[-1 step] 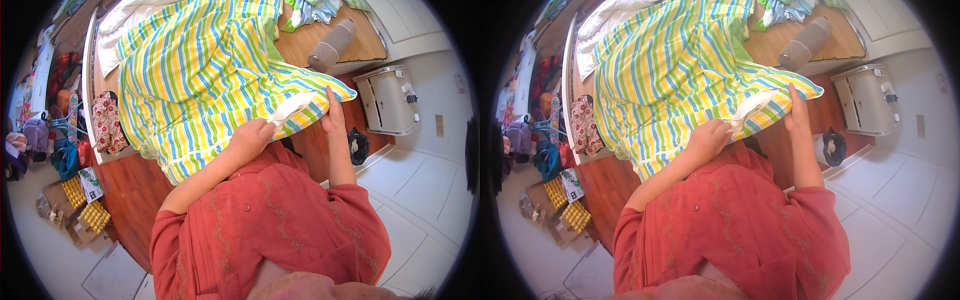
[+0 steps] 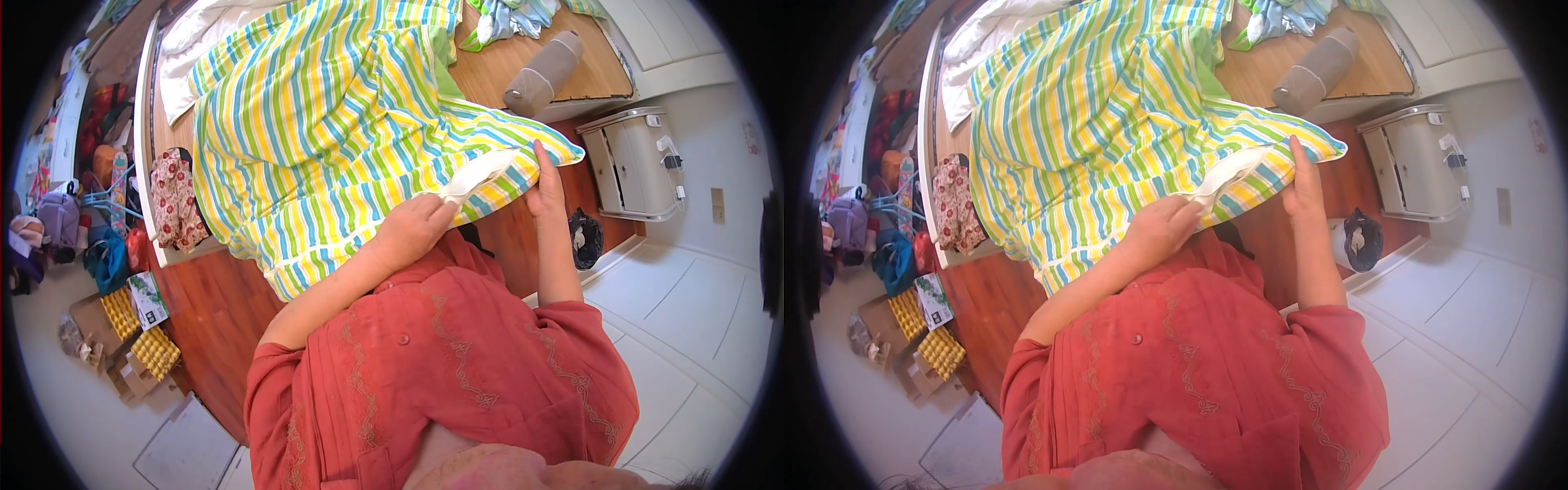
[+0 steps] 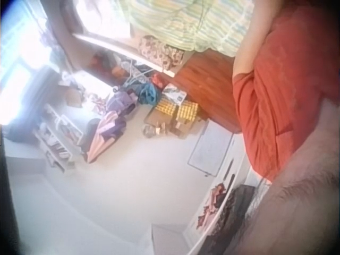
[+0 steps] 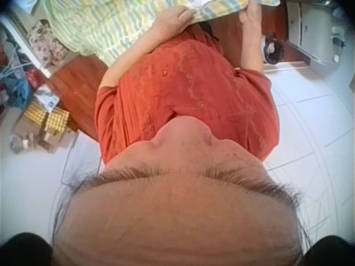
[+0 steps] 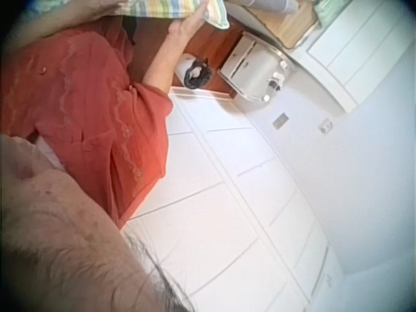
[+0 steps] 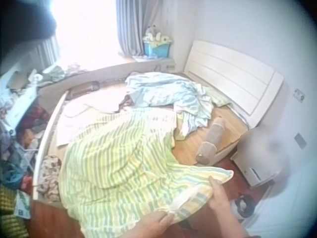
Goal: The person folds a green and yellow striped garment and a white garment on a wooden surface.
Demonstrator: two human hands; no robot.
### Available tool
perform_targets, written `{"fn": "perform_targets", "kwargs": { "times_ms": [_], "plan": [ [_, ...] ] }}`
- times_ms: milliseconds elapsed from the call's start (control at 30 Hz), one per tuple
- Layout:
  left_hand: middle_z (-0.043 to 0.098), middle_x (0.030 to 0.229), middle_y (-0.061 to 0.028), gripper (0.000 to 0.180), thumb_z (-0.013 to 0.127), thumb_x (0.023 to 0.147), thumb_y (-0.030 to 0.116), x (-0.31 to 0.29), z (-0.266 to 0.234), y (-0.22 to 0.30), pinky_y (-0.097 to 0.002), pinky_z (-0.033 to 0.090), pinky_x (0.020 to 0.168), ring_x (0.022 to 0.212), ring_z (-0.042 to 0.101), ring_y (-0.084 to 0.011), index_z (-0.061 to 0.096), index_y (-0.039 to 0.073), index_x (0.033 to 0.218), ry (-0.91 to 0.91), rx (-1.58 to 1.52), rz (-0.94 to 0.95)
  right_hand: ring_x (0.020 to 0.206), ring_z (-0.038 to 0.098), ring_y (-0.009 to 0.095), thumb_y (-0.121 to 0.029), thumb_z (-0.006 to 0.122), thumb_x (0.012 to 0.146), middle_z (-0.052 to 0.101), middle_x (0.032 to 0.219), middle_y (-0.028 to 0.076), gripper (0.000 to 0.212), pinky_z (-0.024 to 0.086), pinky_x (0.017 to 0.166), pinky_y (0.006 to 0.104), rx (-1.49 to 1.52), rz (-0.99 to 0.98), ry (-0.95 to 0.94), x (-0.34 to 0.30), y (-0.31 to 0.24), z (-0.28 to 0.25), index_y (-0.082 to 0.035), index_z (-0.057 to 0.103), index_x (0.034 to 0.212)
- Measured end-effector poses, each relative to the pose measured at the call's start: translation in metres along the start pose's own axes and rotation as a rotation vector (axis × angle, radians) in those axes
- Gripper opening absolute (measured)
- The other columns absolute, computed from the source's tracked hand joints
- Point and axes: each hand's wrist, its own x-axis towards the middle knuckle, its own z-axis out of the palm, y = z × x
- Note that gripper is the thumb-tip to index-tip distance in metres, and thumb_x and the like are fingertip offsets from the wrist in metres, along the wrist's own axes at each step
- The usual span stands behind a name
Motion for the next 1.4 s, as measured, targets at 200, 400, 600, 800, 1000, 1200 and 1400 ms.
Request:
{"fn": "perform_targets", "kwargs": {
  "times_ms": [200, 400, 600, 800, 1000, 1200, 1400],
  "plan": [
    [0.062, 0.107, -0.0202, 0.052, 0.067, 0.083, 0.036, 0.012, 0.022, -0.005, -0.0391, 0.046, 0.086, 0.101, 0.057, -0.0374, 0.056, 0.000, 0.118, -0.499, -0.407, -0.211, 0.106, 0.059, 0.023, -0.020, 0.060, 0.091, 0.057, 0.121, 0.013, 0.044, 0.049, 0.090, 0.0371, 0.000, -0.019, -0.082, -0.002, 0.010, 0.004, 0.003, 0.046, 0.126],
    [0.062, 0.106, -0.0112, 0.042, 0.063, 0.087, 0.031, 0.039, 0.003, 0.006, -0.0307, 0.044, 0.084, 0.097, 0.057, -0.0191, 0.056, 0.003, 0.118, -0.612, -0.817, -0.282, 0.104, 0.060, 0.023, -0.022, 0.058, 0.092, 0.058, 0.119, 0.013, 0.043, 0.050, 0.089, 0.0374, 0.036, -0.030, -0.119, -0.005, 0.013, 0.007, 0.003, 0.046, 0.125],
    [0.060, 0.088, -0.0023, 0.031, 0.065, 0.084, 0.027, 0.045, -0.005, -0.009, -0.0259, 0.044, 0.072, 0.083, 0.053, -0.0109, 0.063, 0.003, 0.103, -0.613, -0.894, -0.637, 0.099, 0.062, 0.023, -0.019, 0.057, 0.092, 0.059, 0.117, 0.015, 0.040, 0.052, 0.084, 0.0366, -0.006, -0.131, 0.101, 0.009, 0.011, -0.018, 0.005, 0.047, 0.123],
    [0.061, 0.093, -0.0125, 0.024, 0.065, 0.082, 0.020, 0.003, -0.049, -0.040, -0.0333, 0.046, 0.075, 0.085, 0.059, -0.0231, 0.062, 0.004, 0.100, -0.487, -0.326, -0.512, 0.094, 0.064, 0.023, -0.019, 0.058, 0.091, 0.061, 0.113, 0.015, 0.039, 0.054, 0.078, 0.0371, 0.002, -0.167, 0.349, 0.029, 0.027, -0.065, 0.007, 0.050, 0.119],
    [0.057, 0.110, -0.0153, 0.035, 0.065, 0.078, 0.003, -0.042, -0.030, -0.045, -0.0365, 0.049, 0.084, 0.098, 0.059, -0.0316, 0.057, 0.005, 0.112, 0.096, -0.296, -0.372, 0.082, 0.067, 0.019, -0.027, 0.061, 0.090, 0.066, 0.100, 0.012, 0.038, 0.055, 0.059, 0.0333, -0.238, 0.052, 0.303, 0.065, 0.061, -0.108, 0.003, 0.054, 0.111],
    [0.059, 0.098, -0.0145, 0.037, 0.073, 0.074, 0.019, -0.070, -0.026, -0.069, -0.0397, 0.047, 0.081, 0.093, 0.057, -0.0329, 0.061, 0.004, 0.106, 0.047, -0.007, -0.517, 0.058, 0.064, 0.017, -0.043, 0.059, 0.088, 0.065, 0.064, 0.007, 0.043, 0.045, 0.043, 0.0349, -1.525, 0.431, -0.031, 0.024, 0.020, -0.081, -0.001, 0.064, 0.084],
    [0.060, 0.090, -0.0150, 0.023, 0.069, 0.079, 0.016, -0.081, -0.016, -0.070, -0.0410, 0.047, 0.075, 0.086, 0.058, -0.0334, 0.064, 0.002, 0.096, -0.028, 0.068, -0.486, 0.062, 0.062, 0.025, -0.015, 0.062, 0.083, 0.063, 0.069, 0.015, 0.017, 0.048, 0.060, 0.0339, -1.283, -0.227, -0.353, -0.006, 0.035, 0.025, 0.001, 0.066, 0.087]
  ]
}}
